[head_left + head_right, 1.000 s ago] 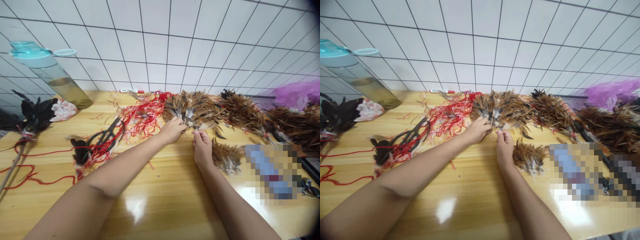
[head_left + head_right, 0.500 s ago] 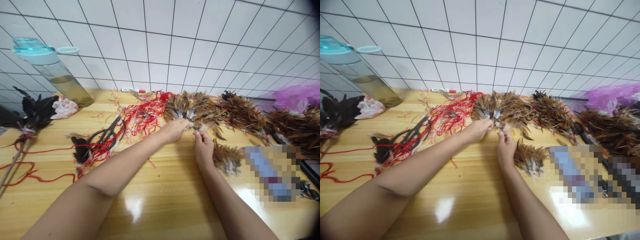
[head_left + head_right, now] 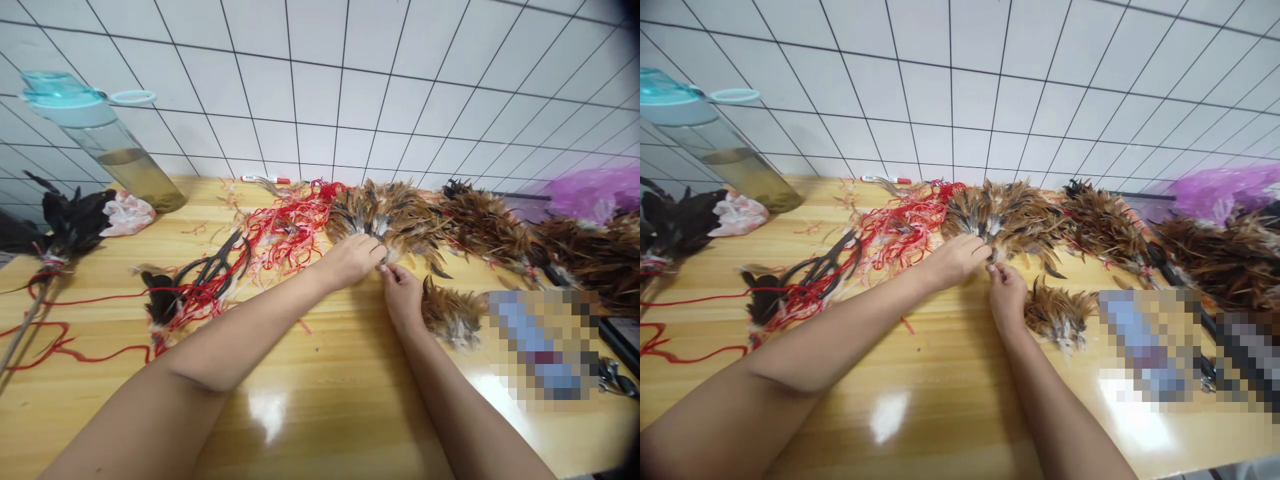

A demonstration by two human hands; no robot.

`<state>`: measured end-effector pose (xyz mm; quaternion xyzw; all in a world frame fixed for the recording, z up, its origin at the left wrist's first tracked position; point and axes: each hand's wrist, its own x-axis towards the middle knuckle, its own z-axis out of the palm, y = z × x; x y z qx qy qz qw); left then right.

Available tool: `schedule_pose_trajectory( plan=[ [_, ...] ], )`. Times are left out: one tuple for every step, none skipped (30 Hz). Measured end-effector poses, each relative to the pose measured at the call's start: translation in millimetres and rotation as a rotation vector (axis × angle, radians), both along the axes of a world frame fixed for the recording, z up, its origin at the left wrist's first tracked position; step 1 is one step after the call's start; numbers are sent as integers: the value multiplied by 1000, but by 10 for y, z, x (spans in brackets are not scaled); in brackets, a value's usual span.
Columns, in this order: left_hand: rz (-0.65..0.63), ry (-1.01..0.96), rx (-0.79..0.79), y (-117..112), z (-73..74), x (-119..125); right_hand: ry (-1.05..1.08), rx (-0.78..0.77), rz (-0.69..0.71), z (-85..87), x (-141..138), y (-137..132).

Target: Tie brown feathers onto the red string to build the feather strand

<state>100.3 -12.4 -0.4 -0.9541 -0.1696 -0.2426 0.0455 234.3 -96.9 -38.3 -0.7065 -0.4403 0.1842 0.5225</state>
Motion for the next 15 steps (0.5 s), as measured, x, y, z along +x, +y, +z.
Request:
schedule_pose_trajectory(
  plan=[
    [-1, -1, 10, -8, -4, 4, -4, -5, 10, 2, -1, 2],
    [-3, 1, 16, -16, -9, 8, -3, -9, 24, 3, -2, 4],
    [-6, 7, 18, -24, -13, 11, 1, -12, 37, 2, -2, 6],
    [-8, 16, 15, -31, -15, 14, 4, -15, 46, -1, -1, 8],
    [-9, 21, 10, -36, -13, 16, 3, -18, 51, -5, 0, 10],
    [-9, 17, 2, -40, -6, 15, 3, -18, 53, -10, 2, 11],
    [-3, -1, -9, -40, 6, 11, 9, -11, 55, -16, 3, 12],
    [11, -36, -22, -35, 22, 3, 22, -1, 59, -20, 4, 13],
    [36, -88, -37, -23, 40, -11, 45, 12, 64, -22, 4, 13],
    [74, -152, -55, -3, 56, -29, 77, 26, 70, -20, 1, 12],
    [124, -222, -73, 26, 67, -52, 114, 41, 72, -15, -3, 11],
    [182, -287, -93, 61, 69, -77, 150, 55, 65, -6, -8, 9],
    [238, -340, -114, 102, 62, -103, 184, 68, 53, 7, -15, 7],
    [281, -372, -135, 144, 43, -127, 217, 82, 37, 22, -22, 4],
    [306, -379, -157, 183, 14, -146, 248, 96, 23, 38, -28, 1]
  ],
)
